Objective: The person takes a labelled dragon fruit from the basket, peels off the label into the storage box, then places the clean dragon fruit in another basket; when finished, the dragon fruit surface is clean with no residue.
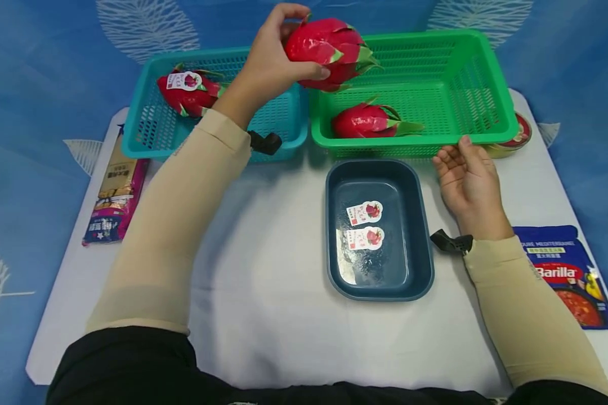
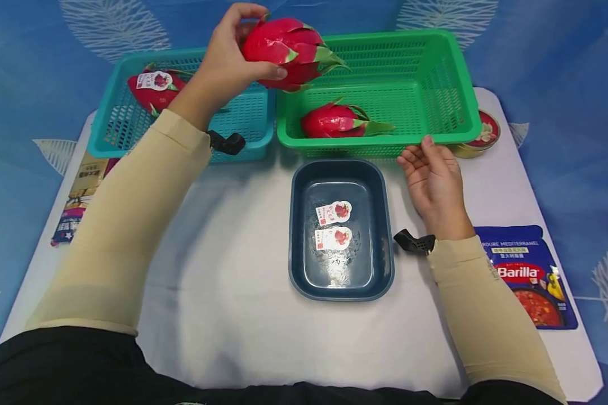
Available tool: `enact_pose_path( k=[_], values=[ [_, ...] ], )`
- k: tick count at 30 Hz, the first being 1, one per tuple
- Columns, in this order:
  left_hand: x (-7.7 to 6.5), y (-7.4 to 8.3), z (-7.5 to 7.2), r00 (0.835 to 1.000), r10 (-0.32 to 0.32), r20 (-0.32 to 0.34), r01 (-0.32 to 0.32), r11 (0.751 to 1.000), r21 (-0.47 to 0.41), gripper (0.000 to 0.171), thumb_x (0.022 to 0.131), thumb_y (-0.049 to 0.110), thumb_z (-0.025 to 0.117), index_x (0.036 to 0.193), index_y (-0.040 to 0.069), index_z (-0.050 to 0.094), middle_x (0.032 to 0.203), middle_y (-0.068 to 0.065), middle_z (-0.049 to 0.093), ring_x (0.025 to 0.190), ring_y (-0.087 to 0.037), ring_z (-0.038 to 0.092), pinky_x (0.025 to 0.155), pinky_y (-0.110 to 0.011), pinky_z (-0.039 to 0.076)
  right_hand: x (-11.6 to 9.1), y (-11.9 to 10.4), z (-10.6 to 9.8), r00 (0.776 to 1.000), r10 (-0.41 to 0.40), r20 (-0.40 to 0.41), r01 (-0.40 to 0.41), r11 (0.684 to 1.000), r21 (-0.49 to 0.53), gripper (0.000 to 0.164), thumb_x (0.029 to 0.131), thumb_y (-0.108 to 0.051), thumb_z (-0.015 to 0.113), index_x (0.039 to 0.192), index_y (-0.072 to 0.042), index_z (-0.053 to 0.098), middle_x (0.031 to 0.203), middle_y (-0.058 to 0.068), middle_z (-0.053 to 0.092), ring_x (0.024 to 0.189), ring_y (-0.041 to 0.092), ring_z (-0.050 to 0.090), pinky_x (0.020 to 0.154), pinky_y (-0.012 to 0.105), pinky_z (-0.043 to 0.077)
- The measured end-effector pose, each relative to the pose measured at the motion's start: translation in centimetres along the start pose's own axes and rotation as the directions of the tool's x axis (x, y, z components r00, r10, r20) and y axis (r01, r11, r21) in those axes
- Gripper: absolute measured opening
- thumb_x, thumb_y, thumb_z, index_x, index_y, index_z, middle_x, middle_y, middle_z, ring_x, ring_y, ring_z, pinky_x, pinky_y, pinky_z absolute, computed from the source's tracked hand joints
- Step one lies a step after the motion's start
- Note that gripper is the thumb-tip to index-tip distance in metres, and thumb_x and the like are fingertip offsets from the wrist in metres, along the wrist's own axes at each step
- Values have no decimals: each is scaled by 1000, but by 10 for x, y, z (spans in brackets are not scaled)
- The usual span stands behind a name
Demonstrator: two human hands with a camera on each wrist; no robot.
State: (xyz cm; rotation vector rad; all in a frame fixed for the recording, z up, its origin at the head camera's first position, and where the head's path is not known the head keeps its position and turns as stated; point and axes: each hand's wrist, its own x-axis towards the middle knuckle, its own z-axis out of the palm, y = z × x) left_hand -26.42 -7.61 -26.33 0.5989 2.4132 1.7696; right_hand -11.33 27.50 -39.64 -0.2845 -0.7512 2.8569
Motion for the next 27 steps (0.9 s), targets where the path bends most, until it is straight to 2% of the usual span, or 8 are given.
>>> enact_pose_path(
  k=[4, 7, 10, 12, 19, 24, 27],
  values=[
    [28, 4, 16, 998, -28, 65, 25, 998, 57, 94, 82, 3, 90, 157, 11, 36, 153, -2, 45, 138, -12, 43, 105, -28, 49, -1, -1, 3, 1000, -5, -1, 5, 1000, -6, 13, 104, -1, 63, 107, 10, 56, 96, 25, 63, 84, 31, 68, 77, 38, 63],
    [47, 4, 28, 994, -51, 100, 37, 990, 137, 95, 83, 8, 91, 158, 12, 33, 154, -2, 43, 139, -10, 40, 105, -26, 48, -2, -1, 3, 1000, -17, 7, 17, 1000, -3, 13, 104, -1, 62, 106, 11, 56, 95, 25, 63, 83, 32, 69, 76, 38, 63],
    [59, 1, 35, 986, -84, 142, 51, 974, 220, 96, 85, 12, 90, 160, 13, 31, 155, -3, 42, 141, -11, 39, 105, -25, 47, -2, 3, 3, 1000, -22, 18, 23, 1000, -3, 13, 104, 0, 62, 107, 11, 56, 95, 25, 63, 83, 32, 69, 76, 38, 63],
    [62, -1, 37, 980, -109, 169, 66, 968, 243, 95, 86, 13, 90, 160, 13, 30, 156, -4, 42, 141, -12, 39, 106, -25, 47, -2, 5, 4, 1000, -20, 20, 21, 1000, -6, 13, 103, 1, 64, 108, 11, 55, 95, 25, 63, 83, 32, 69, 76, 38, 63],
    [66, -5, 39, 961, -150, 234, 96, 969, 226, 93, 85, 8, 90, 158, 15, 33, 155, -4, 43, 140, -14, 42, 105, -27, 48, -3, 8, 8, 1000, -8, 27, 8, 1000, 2, 11, 105, 1, 60, 107, 11, 56, 93, 26, 64, 80, 33, 70, 74, 38, 63],
    [68, -5, 40, 926, -187, 327, 101, 959, 264, 95, 85, 8, 90, 159, 16, 31, 156, -4, 41, 141, -15, 41, 105, -28, 49, -4, 8, 9, 999, -14, 31, 15, 1000, -7, 11, 105, 1, 60, 107, 11, 56, 94, 26, 64, 81, 33, 70, 74, 38, 63],
    [69, -6, 38, 913, -232, 337, 127, 944, 306, 97, 85, 11, 90, 159, 19, 28, 157, -4, 39, 142, -15, 40, 105, -28, 49, -4, 7, 9, 999, -16, 37, 17, 1000, -10, 11, 105, 1, 60, 107, 11, 56, 94, 26, 64, 81, 33, 70, 74, 38, 63]
  ],
)
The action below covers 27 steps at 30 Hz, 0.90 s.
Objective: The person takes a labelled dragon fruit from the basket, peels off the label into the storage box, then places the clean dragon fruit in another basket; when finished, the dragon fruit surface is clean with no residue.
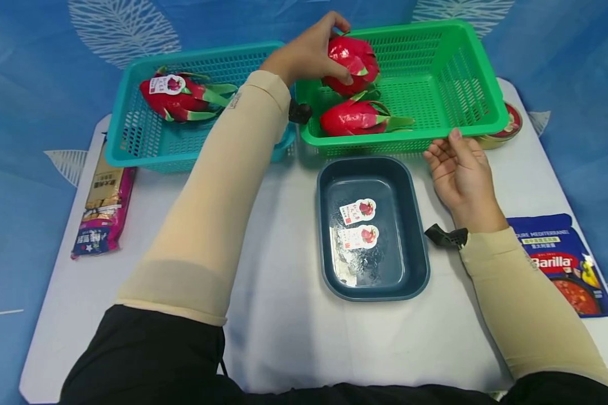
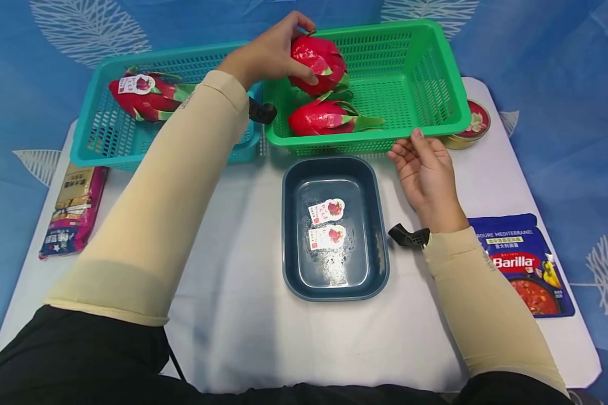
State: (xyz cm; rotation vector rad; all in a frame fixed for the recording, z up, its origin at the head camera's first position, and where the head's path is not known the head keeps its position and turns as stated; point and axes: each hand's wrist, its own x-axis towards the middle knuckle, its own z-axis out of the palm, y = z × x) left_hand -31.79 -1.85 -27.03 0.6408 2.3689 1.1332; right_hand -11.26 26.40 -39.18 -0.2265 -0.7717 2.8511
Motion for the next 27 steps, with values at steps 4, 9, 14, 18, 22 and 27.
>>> enact_pose_path(
  k=[4, 9, 14, 18, 22, 27],
  values=[
    [-2, -4, -6, 998, -61, 11, 60, 997, 52, 97, 86, 12, 89, 161, 20, 27, 158, -3, 38, 143, -15, 38, 106, -28, 48, 0, -1, 1, 1000, -1, 7, 1, 1000, -5, 11, 104, 1, 61, 106, 11, 57, 94, 26, 64, 81, 33, 70, 74, 38, 63],
    [-2, -4, -7, 1000, -20, -18, 21, 995, 93, 96, 85, 14, 91, 160, 15, 31, 158, -3, 39, 143, -14, 38, 107, -27, 47, -1, -1, 1, 1000, 0, 7, 0, 1000, -14, 11, 104, 0, 61, 105, 11, 58, 93, 26, 65, 81, 33, 70, 74, 38, 63],
    [-2, 1, -6, 996, 45, -78, -40, 997, 71, 92, 85, 12, 90, 158, 13, 34, 156, -3, 41, 143, -12, 38, 107, -26, 46, -1, -1, 1, 1000, 8, 1, -8, 1000, -17, 11, 105, 0, 61, 105, 10, 58, 94, 26, 65, 81, 33, 71, 74, 38, 63],
    [-1, 4, -3, 992, 90, -85, -88, 996, 30, 91, 86, 9, 89, 158, 11, 33, 156, -3, 40, 142, -12, 38, 107, -25, 46, -1, -1, 1, 1000, 6, 14, -6, 1000, -13, 12, 105, 0, 60, 105, 11, 57, 94, 26, 64, 81, 33, 70, 74, 38, 63],
    [3, 5, 0, 993, 115, 24, -116, 989, 88, 97, 88, 12, 88, 161, 12, 25, 160, -3, 35, 144, -13, 36, 107, -25, 45, -1, -2, 1, 1000, 4, 15, -4, 1000, -12, 12, 105, -1, 60, 106, 11, 57, 94, 26, 64, 82, 33, 70, 75, 38, 63],
    [5, 0, -1, 991, 40, 131, -72, 966, 248, 101, 92, 18, 84, 164, 15, 14, 166, -2, 29, 148, -13, 32, 109, -26, 44, -2, -1, 1, 1000, 8, 0, -8, 999, -32, 14, 104, -1, 62, 108, 10, 55, 96, 25, 64, 83, 32, 70, 76, 37, 63]
  ],
)
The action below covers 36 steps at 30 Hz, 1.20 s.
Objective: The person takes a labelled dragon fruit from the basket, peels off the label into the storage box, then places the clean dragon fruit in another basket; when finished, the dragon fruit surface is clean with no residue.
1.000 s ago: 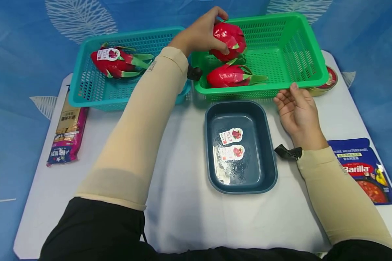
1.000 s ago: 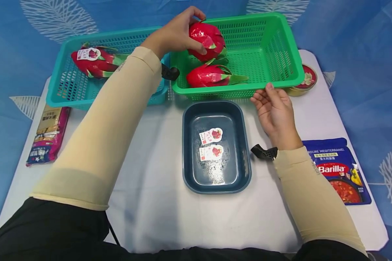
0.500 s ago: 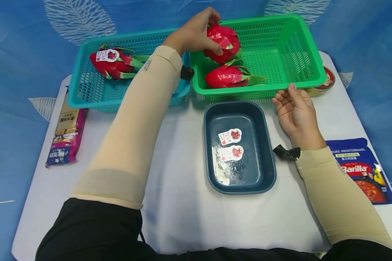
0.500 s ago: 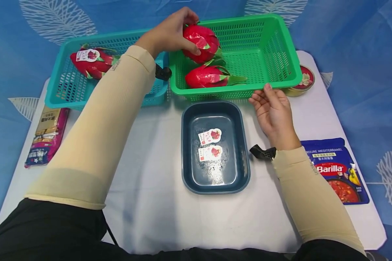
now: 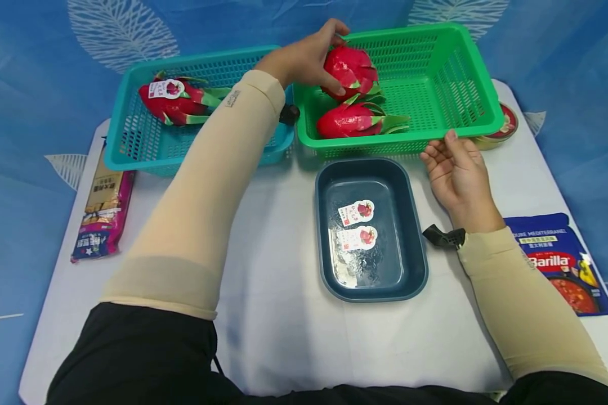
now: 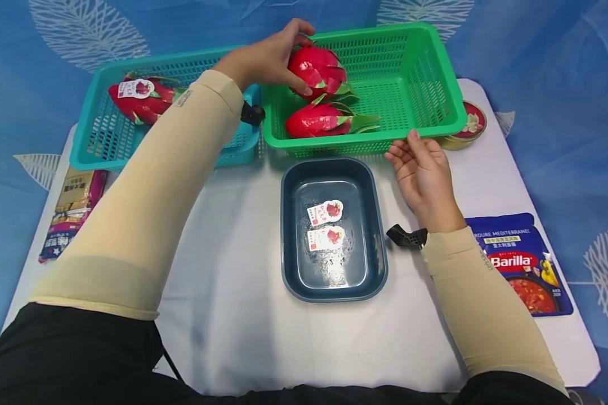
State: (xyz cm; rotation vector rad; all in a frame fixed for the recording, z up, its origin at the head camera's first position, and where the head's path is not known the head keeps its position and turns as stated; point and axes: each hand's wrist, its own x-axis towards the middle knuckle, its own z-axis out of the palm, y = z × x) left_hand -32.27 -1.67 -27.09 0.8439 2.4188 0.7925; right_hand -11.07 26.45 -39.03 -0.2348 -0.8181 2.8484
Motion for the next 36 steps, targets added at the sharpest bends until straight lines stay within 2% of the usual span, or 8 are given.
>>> enact_pose_path(
  k=[3, 5, 9, 15, 20, 24, 31, 36],
  values=[
    [-1, -3, -1, 997, -73, 33, 68, 989, 131, 102, 93, 22, 84, 165, 17, 12, 167, -2, 28, 148, -13, 32, 109, -26, 44, 0, 0, 1, 1000, 6, -11, -6, 1000, -7, 16, 104, -1, 64, 109, 10, 54, 97, 25, 64, 84, 31, 70, 76, 37, 63],
    [-2, -3, 0, 993, -114, 43, 105, 979, 176, 104, 92, 22, 85, 166, 17, 11, 167, -2, 29, 148, -14, 33, 109, -25, 44, -1, 0, 2, 1000, 7, -18, -7, 1000, -9, 16, 103, -2, 64, 109, 10, 54, 97, 24, 64, 84, 31, 70, 77, 37, 63],
    [1, 2, 1, 989, -140, 51, 130, 977, 168, 108, 92, 22, 86, 167, 16, 9, 168, -3, 28, 147, -15, 35, 107, -26, 46, -1, -1, 1, 1000, 5, -22, -6, 1000, -16, 15, 104, -2, 63, 109, 9, 55, 98, 24, 63, 85, 31, 70, 77, 37, 63],
    [1, 6, 1, 988, -143, 58, 132, 977, 165, 107, 92, 19, 85, 168, 12, 10, 167, -5, 29, 147, -16, 37, 106, -26, 47, 0, -1, -1, 1000, 8, -8, -8, 1000, -7, 13, 104, -1, 63, 102, 10, 55, 96, 25, 64, 84, 31, 70, 77, 38, 63],
    [2, 7, 2, 984, -168, 61, 148, 957, 248, 110, 88, 12, 88, 168, 13, 13, 164, -6, 35, 142, -18, 43, 100, -28, 53, 0, -1, 0, 1000, 10, -2, -10, 1000, -14, 15, 104, -2, 63, 99, 10, 53, 97, 25, 64, 85, 32, 70, 77, 38, 63],
    [3, 9, 1, 986, -155, 67, 124, 935, 331, 112, 87, 14, 89, 168, 12, 13, 162, -7, 38, 141, -21, 44, 99, -29, 54, -1, -2, 1, 1000, 11, -8, -11, 1000, -22, 16, 103, -2, 64, 100, 9, 53, 98, 25, 63, 86, 32, 69, 77, 38, 62],
    [1, 8, 0, 989, -131, 70, 105, 950, 293, 115, 88, 15, 89, 169, 15, 8, 162, -6, 37, 141, -18, 42, 100, -28, 53, 0, -2, 1, 1000, 11, 1, -11, 1000, -22, 16, 103, -2, 64, 101, 9, 52, 98, 25, 63, 86, 32, 69, 77, 37, 62],
    [0, 13, 1, 988, -79, 130, 19, 913, 406, 106, 91, 19, 86, 169, 13, 14, 162, -8, 36, 143, -22, 38, 104, -31, 50, -1, -2, 1, 1000, 7, 3, -7, 1000, -27, 16, 104, -2, 64, 100, 9, 52, 99, 25, 63, 86, 32, 69, 77, 37, 62]
  ],
)
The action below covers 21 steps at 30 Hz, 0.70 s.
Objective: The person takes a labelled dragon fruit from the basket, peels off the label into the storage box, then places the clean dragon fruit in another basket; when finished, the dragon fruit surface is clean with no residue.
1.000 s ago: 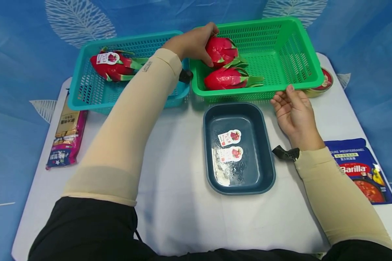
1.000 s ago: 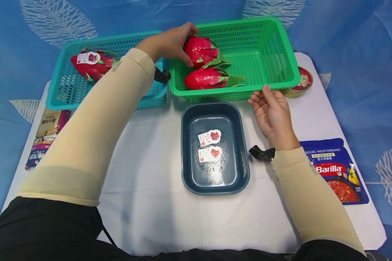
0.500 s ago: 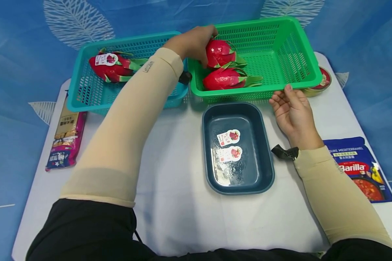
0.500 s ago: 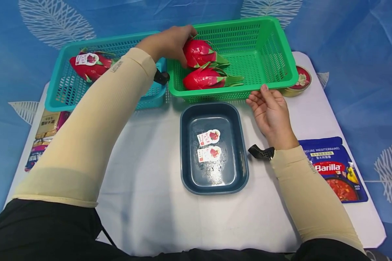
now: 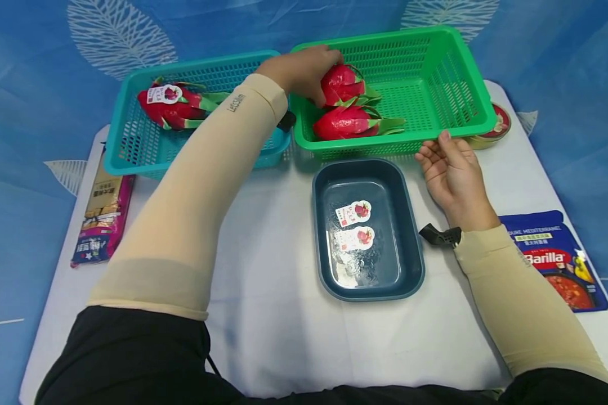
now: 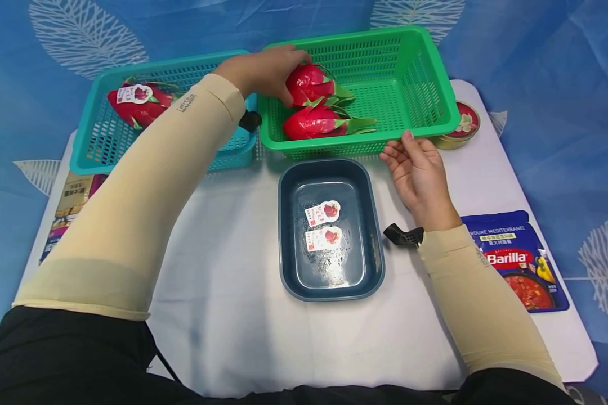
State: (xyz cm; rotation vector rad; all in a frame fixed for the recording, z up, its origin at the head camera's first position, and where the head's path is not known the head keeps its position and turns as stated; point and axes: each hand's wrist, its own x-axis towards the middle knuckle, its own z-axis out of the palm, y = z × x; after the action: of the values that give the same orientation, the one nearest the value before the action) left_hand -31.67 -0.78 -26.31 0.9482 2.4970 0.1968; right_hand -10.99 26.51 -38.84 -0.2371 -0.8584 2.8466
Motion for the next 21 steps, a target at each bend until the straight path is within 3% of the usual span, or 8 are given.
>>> enact_pose_path(
  k=[5, 13, 21],
  values=[
    [-3, -2, 1, 1000, 4, -29, -4, 1000, 23, 98, 88, 21, 89, 164, 11, 28, 157, -6, 42, 139, -21, 42, 101, -29, 52, 1, 3, 0, 1000, 6, 12, -6, 1000, -4, 16, 104, -2, 63, 100, 9, 52, 99, 25, 62, 87, 32, 68, 78, 37, 62],
    [-6, -1, 3, 984, 27, -176, -27, 1000, 0, 84, 87, 19, 90, 154, 7, 41, 150, -6, 49, 134, -18, 48, 99, -26, 53, 3, 2, 0, 1000, 13, 11, -13, 1000, -1, 15, 103, -2, 63, 101, 9, 53, 99, 25, 62, 87, 32, 68, 78, 37, 62],
    [0, 8, 1, 998, -18, -63, 18, 1000, 0, 100, 87, 16, 89, 166, 13, 27, 160, -5, 41, 144, -21, 39, 101, -32, 53, 2, 0, -3, 1000, 10, 11, -10, 1000, 3, 15, 104, -1, 62, 101, 9, 52, 99, 25, 62, 87, 32, 68, 77, 37, 62]
  ],
)
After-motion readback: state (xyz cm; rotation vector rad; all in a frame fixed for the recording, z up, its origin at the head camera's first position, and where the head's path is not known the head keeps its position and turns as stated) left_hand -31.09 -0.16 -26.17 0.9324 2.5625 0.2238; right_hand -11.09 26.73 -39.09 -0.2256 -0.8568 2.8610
